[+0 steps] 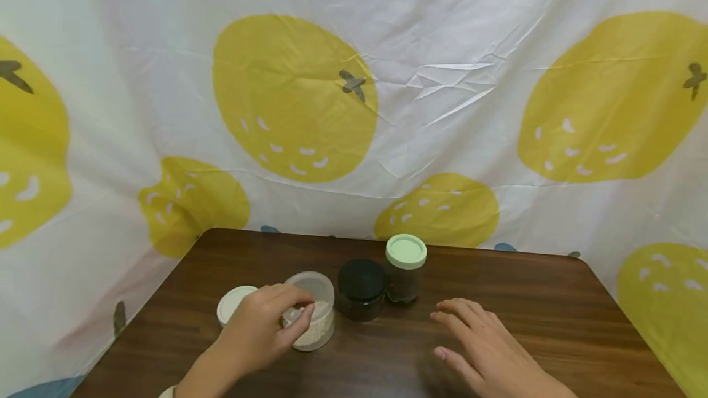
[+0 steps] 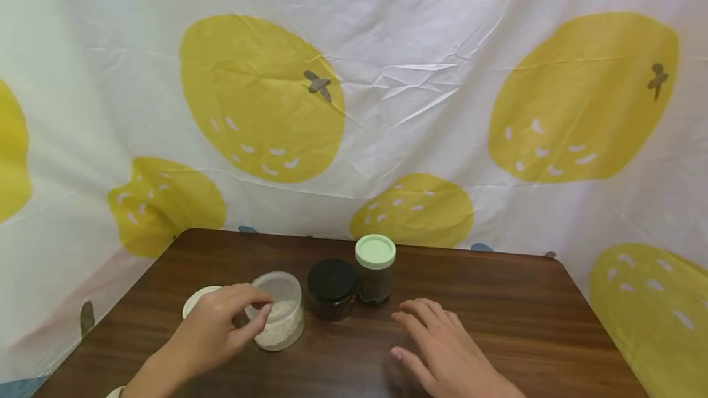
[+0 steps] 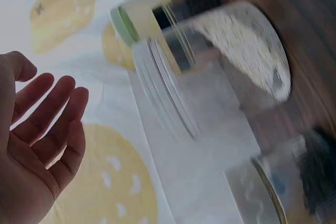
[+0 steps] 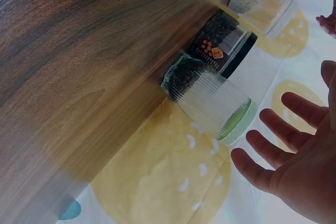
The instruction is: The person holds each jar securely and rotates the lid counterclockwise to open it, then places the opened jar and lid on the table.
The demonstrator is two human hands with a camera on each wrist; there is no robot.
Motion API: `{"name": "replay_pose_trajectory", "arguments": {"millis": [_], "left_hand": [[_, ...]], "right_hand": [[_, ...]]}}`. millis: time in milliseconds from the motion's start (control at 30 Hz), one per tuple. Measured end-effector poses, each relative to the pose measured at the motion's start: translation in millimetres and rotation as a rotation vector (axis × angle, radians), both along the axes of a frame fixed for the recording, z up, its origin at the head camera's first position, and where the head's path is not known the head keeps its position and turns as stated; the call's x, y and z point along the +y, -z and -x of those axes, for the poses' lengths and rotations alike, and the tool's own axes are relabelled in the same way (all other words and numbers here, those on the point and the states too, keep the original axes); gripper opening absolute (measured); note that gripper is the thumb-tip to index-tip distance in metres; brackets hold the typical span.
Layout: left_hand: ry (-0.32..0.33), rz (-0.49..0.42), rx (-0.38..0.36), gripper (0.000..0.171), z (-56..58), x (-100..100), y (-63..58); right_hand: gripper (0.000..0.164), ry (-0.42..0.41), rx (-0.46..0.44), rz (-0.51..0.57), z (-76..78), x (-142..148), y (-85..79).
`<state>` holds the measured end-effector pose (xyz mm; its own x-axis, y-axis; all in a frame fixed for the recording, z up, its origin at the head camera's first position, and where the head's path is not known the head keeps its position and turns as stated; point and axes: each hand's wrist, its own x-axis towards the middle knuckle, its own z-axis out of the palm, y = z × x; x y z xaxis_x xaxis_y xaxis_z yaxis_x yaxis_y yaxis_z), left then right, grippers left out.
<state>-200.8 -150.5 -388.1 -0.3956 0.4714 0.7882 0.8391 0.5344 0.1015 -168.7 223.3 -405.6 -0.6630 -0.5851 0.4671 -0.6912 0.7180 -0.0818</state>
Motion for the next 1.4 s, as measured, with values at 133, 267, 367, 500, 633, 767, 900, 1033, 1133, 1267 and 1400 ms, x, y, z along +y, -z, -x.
{"name": "replay_pose_trajectory", "arguments": {"millis": [133,267,367,500,633,767,900,1033,1133,1267,1400], "left_hand": [[-0.096,0.013,-0.028,0.004,4.5,-15,-1.9],[-0.227,0.031,-0.079,0.008,9.3,-32,-3.4],[-0.325,0.039,-0.136,0.015,10.8,-45,-3.4],[-0.405,0.041,-0.296,0.047,14.9,-66,0.3],[-0.441,0.052,-0.548,0.090,21.5,-88,10.2],[-0.469,0.094,-0.704,0.109,22.8,-104,23.2],[-0.438,0.112,-0.777,0.120,24.0,-112,35.1],[-0.394,0.108,-0.846,0.128,25.3,-115,43.8],[-0.386,0.114,-0.888,0.130,26.6,-115,48.7],[-0.389,0.119,-0.919,0.128,30.1,-116,55.8],[-0.391,0.112,-0.939,0.125,33.0,-118,62.1]], "right_hand": [[0.037,-0.012,0.010,-0.003,0.6,3,0.1],[0.036,-0.020,0.015,0.003,1.0,6,0.2],[0.036,-0.007,0.006,0.011,0.6,8,0.8],[0.036,0.008,-0.009,0.021,0.7,11,0.9],[0.036,0.017,-0.005,0.033,0.6,13,1.2],[0.035,0.018,0.005,0.039,0.0,15,2.2],[0.035,0.028,-0.001,0.042,-0.8,18,3.1],[0.035,0.031,0.013,0.035,-1.2,19,3.1],[0.035,0.031,0.025,0.032,-1.0,19,3.1],[0.034,0.038,0.024,0.031,-1.1,20,3.3],[0.034,0.048,0.010,0.028,-1.8,21,3.2]]}}
